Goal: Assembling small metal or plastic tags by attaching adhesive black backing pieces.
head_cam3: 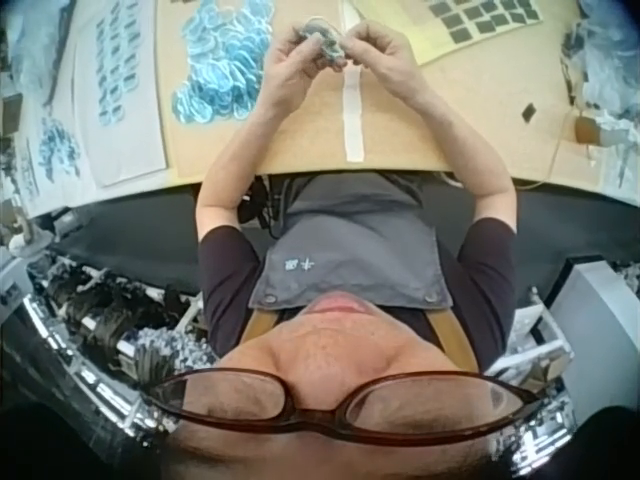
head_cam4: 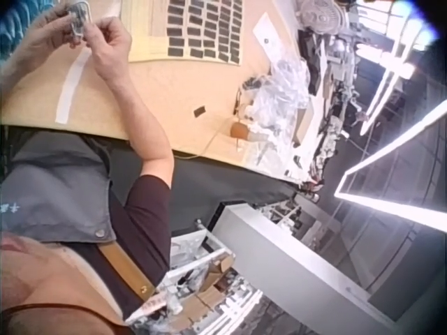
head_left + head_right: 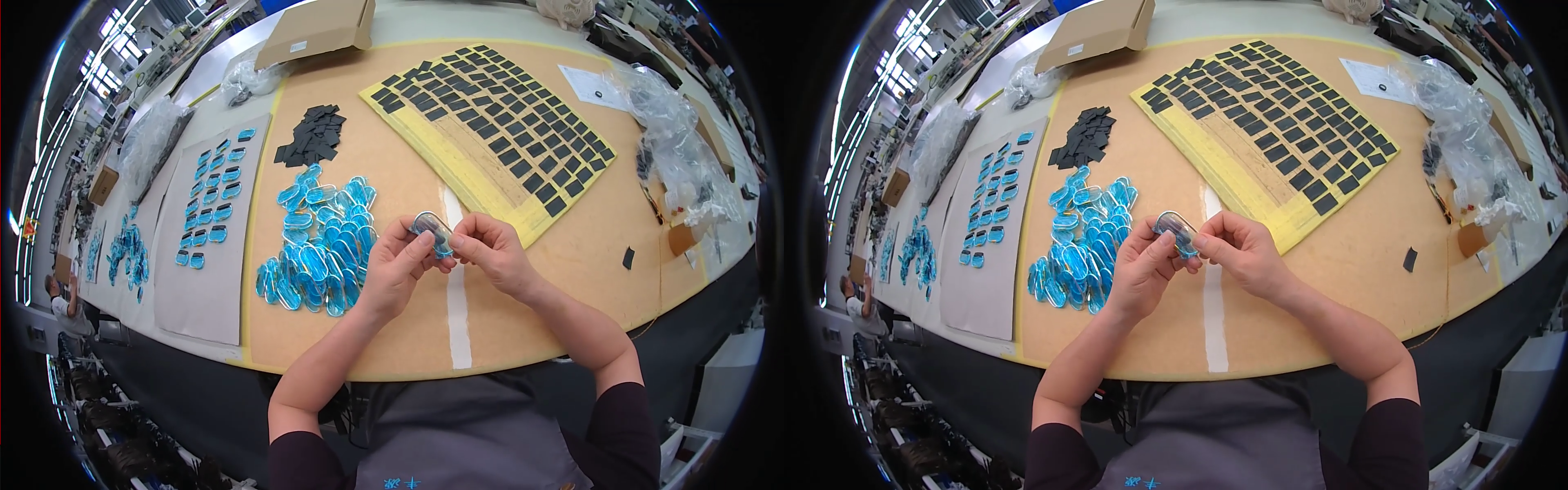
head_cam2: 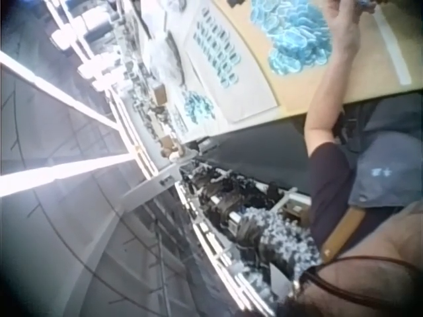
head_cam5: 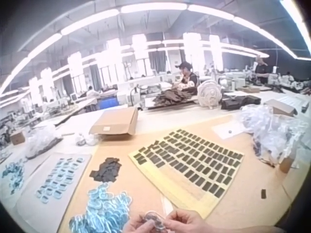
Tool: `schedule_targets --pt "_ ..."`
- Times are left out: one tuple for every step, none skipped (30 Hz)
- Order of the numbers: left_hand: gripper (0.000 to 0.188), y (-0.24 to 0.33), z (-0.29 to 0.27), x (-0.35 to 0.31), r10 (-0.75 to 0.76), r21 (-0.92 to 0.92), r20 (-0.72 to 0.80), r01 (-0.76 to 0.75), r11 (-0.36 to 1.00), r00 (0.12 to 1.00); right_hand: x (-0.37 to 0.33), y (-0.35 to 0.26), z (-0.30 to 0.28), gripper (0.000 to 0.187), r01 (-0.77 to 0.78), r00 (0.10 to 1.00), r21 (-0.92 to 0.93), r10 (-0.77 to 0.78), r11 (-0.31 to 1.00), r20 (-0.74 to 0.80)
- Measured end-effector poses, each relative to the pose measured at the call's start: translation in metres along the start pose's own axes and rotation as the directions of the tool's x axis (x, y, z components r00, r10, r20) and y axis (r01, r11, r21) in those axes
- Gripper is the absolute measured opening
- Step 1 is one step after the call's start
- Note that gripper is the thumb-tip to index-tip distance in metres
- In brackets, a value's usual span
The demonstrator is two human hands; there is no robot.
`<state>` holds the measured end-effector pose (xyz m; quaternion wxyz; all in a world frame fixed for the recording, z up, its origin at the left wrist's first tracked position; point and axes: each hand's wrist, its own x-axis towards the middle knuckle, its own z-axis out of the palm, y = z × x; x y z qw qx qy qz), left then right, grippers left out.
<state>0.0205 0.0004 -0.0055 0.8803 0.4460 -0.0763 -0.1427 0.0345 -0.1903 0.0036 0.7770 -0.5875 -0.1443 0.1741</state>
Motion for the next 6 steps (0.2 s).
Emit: schedule_targets --pt "0.015 0.002 -0.001 0.000 -0.040 -0.082 0.021 0.041 0.996 0.999 0.000 0.003 -0.002 0.016 0.001 1.000 -0.019 -0.001 1.000 -0.006" --pt "0.015 0.001 -0.003 0.000 -0.035 -0.079 0.025 0.037 0.996 0.999 0.000 0.005 -0.004 0.016 0.003 1.000 -0.038 -0.004 0.999 -0.011" --pt "0.018 -0.002 -0.008 0.000 -0.044 -0.092 0.047 0.048 0.995 0.998 0.001 0.003 -0.003 0.016 0.008 1.000 -0.040 -0.009 0.999 -0.007" --pt "0.022 -0.004 -0.012 0.000 -0.052 -0.106 0.070 0.059 0.993 0.996 0.001 0.000 -0.003 0.016 -0.049 0.999 -0.015 0.049 0.999 0.015" --pt "0.024 -0.004 -0.015 0.001 -0.056 -0.141 0.114 0.072 0.987 0.992 0.002 -0.002 -0.004 0.016 -0.106 0.994 0.008 0.106 0.994 0.038" --pt "0.027 -0.004 -0.018 0.001 -0.063 -0.176 0.161 0.091 0.980 0.985 0.003 -0.001 -0.010 0.017 -0.121 0.988 -0.002 0.121 0.993 0.094"
